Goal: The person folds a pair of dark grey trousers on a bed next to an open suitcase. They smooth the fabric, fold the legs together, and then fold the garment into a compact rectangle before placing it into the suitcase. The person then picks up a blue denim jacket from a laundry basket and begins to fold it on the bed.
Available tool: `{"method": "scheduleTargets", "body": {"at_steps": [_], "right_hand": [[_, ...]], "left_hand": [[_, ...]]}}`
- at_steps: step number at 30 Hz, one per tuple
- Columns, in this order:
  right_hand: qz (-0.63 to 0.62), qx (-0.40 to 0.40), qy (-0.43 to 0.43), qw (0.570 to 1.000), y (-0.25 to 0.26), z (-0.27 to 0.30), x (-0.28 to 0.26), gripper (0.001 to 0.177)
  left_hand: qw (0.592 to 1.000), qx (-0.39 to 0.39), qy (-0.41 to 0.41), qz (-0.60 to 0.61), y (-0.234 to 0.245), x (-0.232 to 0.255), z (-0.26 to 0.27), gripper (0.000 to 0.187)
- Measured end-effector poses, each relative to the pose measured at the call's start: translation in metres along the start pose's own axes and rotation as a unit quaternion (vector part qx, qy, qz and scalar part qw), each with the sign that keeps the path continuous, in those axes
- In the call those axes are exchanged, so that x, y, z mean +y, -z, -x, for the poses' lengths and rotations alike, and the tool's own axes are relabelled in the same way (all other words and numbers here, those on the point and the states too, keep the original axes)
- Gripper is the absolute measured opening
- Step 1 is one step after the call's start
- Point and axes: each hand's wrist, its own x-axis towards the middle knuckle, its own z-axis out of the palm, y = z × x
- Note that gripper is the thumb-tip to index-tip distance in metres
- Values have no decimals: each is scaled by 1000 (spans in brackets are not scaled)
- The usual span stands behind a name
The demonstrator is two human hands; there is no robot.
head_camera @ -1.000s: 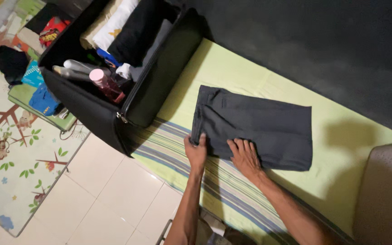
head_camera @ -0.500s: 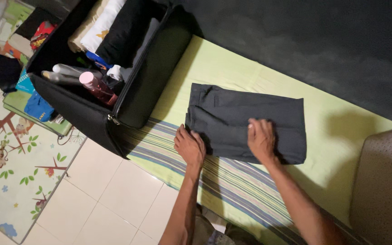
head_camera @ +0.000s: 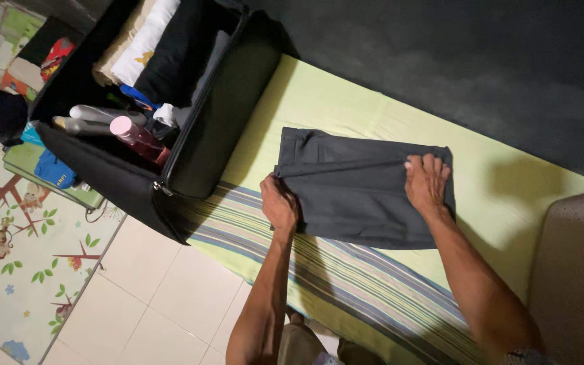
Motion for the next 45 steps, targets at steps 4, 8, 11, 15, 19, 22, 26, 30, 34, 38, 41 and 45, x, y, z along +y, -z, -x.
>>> {"method": "scheduleTargets", "body": {"at_steps": [4, 8, 11, 15, 19, 22, 26, 30, 34, 38, 41, 45], "right_hand": [[-37, 73, -37, 996, 3, 4, 0, 23], [-79, 186, -5, 979, 24, 16, -15, 26], [-152, 81, 62, 983, 46, 43, -36, 32], [-146, -5, 226, 963, 61, 86, -64, 61], [-121, -26, 210, 970, 55, 99, -61, 43], [-131, -19, 152, 979, 42, 105, -51, 30], [-164, 42, 101, 980, 34, 105, -44, 27], [-137, 29, 145, 980, 48, 103, -57, 40], [-109, -27, 128, 985, 49, 103, -61, 46], [-127, 8, 51, 991, 44, 104, -53, 42], [-128, 37, 31, 991, 45, 105, -50, 37], [-158, 0, 28, 987, 53, 103, -33, 29]], "left_hand": [[999, 1, -29, -30, 0, 8, -7, 29], [976, 38, -192, -100, 8, 35, 0, 33], [930, -192, -304, -75, 22, 46, 36, 46], [850, -320, -410, -80, 20, 32, 59, 49], [848, -317, -400, -139, 2, -3, 58, 47], [843, -308, -407, -171, -13, -19, 56, 47], [840, -279, -420, -200, -16, -17, 58, 43], [838, -334, -406, -143, -11, 1, 54, 54], [846, -307, -402, -170, -13, -5, 52, 40], [878, -241, -383, -157, 2, -6, 44, 41], [909, -248, -300, -148, 19, 1, 38, 50], [906, -281, -304, -92, 36, -11, 11, 51]]}}
